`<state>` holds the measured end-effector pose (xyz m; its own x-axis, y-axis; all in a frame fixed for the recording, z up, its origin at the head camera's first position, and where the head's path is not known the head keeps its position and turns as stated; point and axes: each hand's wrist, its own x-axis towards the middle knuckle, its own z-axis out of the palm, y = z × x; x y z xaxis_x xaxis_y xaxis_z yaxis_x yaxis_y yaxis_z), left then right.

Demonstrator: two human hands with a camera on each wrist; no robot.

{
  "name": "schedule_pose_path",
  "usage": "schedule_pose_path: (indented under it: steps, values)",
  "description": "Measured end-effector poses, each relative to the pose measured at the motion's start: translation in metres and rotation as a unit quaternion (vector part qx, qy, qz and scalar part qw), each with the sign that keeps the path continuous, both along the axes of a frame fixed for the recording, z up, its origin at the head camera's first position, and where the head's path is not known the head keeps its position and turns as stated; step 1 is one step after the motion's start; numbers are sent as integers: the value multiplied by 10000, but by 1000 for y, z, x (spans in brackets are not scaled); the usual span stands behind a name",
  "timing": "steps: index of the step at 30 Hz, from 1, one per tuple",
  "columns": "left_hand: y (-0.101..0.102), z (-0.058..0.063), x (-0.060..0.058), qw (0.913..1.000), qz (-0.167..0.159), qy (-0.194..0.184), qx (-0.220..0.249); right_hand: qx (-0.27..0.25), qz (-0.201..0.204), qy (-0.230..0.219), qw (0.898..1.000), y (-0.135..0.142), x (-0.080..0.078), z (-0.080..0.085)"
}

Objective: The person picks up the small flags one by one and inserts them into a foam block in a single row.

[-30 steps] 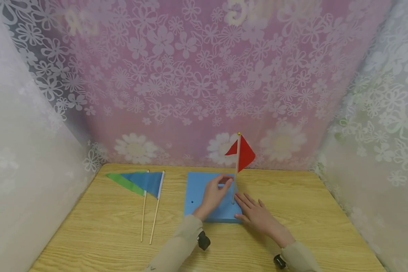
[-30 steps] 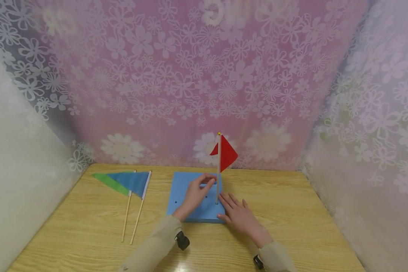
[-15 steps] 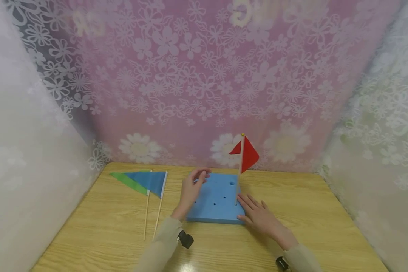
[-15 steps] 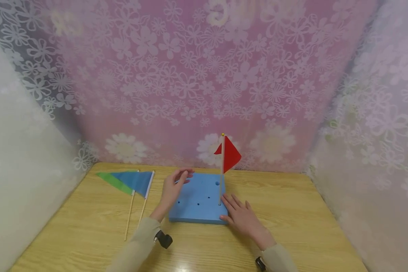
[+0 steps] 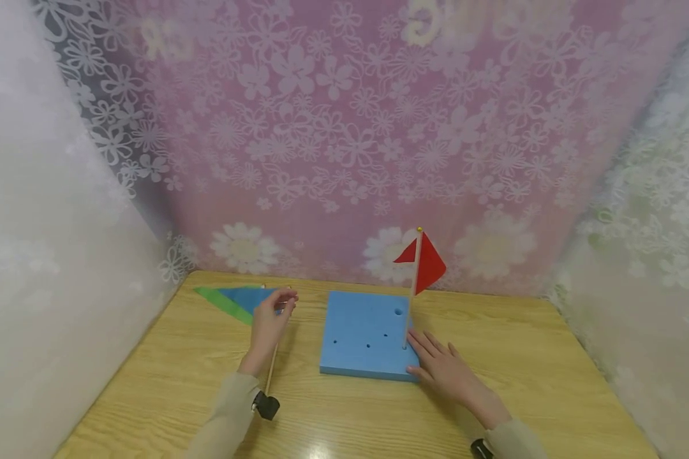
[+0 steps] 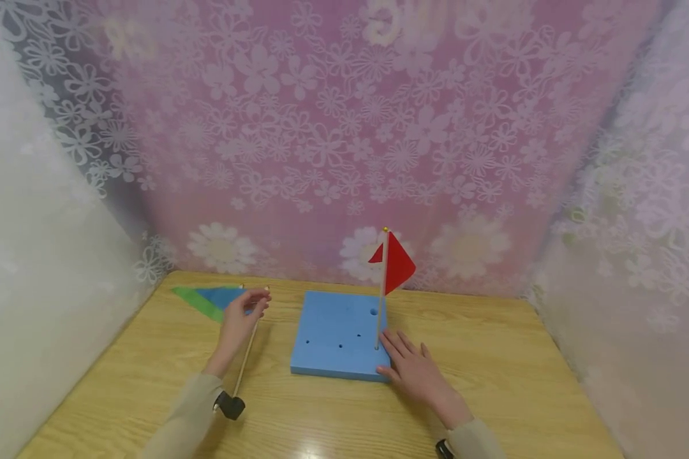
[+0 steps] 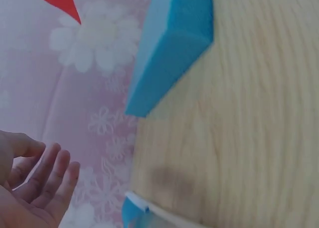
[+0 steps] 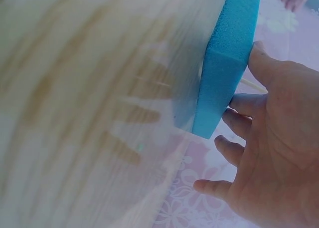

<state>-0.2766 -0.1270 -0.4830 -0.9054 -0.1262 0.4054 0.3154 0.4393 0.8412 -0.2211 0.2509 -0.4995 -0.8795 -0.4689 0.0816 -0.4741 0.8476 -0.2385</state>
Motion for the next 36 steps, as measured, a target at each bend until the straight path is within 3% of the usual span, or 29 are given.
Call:
schedule_pose_path:
  steps: [6, 16, 21, 36]
  values:
    - [-24, -12, 10, 9942, 173, -707, -792, 37, -48, -43, 10000, 0, 0, 0]
    - [-39, -16, 30, 9700, 43, -1749, -1686, -41, -45, -86, 9999, 0, 0, -1]
    - [-40, -20, 32, 9624, -10, -1892, -1947, -31, -48, -66, 10000, 0, 0, 0]
    - [-41, -25, 28, 9656, 115, -1843, -1833, 27, -45, -13, 10000, -2, 1, 3]
